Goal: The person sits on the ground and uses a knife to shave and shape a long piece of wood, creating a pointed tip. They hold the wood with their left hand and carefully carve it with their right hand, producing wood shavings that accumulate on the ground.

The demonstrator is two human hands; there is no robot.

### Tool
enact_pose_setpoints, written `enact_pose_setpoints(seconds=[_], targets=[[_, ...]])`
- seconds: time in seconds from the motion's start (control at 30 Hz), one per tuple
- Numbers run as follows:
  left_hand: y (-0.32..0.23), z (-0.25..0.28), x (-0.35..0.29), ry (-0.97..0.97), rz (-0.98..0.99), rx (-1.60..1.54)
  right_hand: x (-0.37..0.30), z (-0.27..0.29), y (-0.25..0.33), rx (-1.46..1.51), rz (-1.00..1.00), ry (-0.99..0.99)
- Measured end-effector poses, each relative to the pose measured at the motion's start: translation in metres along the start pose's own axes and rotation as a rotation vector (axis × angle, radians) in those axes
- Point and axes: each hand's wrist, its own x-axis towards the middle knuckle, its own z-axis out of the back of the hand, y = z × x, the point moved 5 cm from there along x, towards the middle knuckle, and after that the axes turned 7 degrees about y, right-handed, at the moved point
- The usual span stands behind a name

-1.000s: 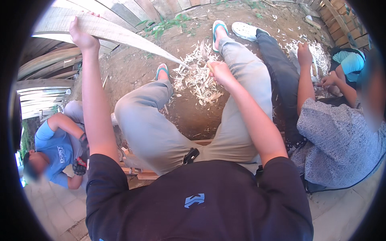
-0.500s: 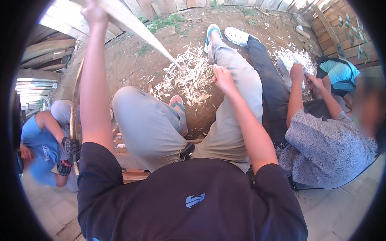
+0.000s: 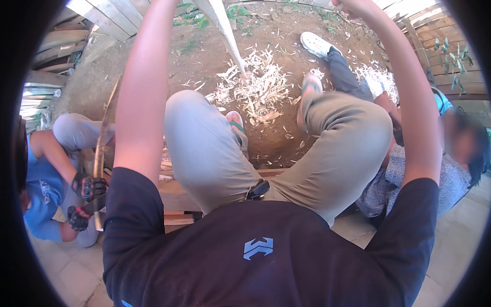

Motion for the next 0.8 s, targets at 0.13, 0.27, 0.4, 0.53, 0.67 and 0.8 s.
enact_pose_setpoints(seconds=[0.13, 0.27, 0.4, 0.53, 0.67, 0.8], targets=[[-0.005, -0.007, -0.006, 0.073, 0.207, 0.077, 0.048, -0.055, -0.007, -0.032, 0.27, -0.128], [-0.024, -0.007, -0.006, 0.055, -0.296, 0.208, 0.01, -0.128, 0.009, -0.042, 0.156, 0.195], [-0.007, -0.058, -0.01, 0.204, -0.201, 0.02, 0.007, -0.165, -0.045, 0.006, 0.13, 0.225], [0.043, -0.057, 0.012, 0.438, 0.113, -0.149, 0.033, -0.169, -0.061, 0.049, 0.146, 0.258], [0.06, -0.063, 0.006, 0.485, 0.326, -0.312, 0.066, -0.178, -0.076, 0.016, 0.177, 0.339], [0.052, -0.054, 0.004, 0.488, 0.248, -0.343, 0.08, -0.184, -0.075, 0.11, 0.231, 0.31]])
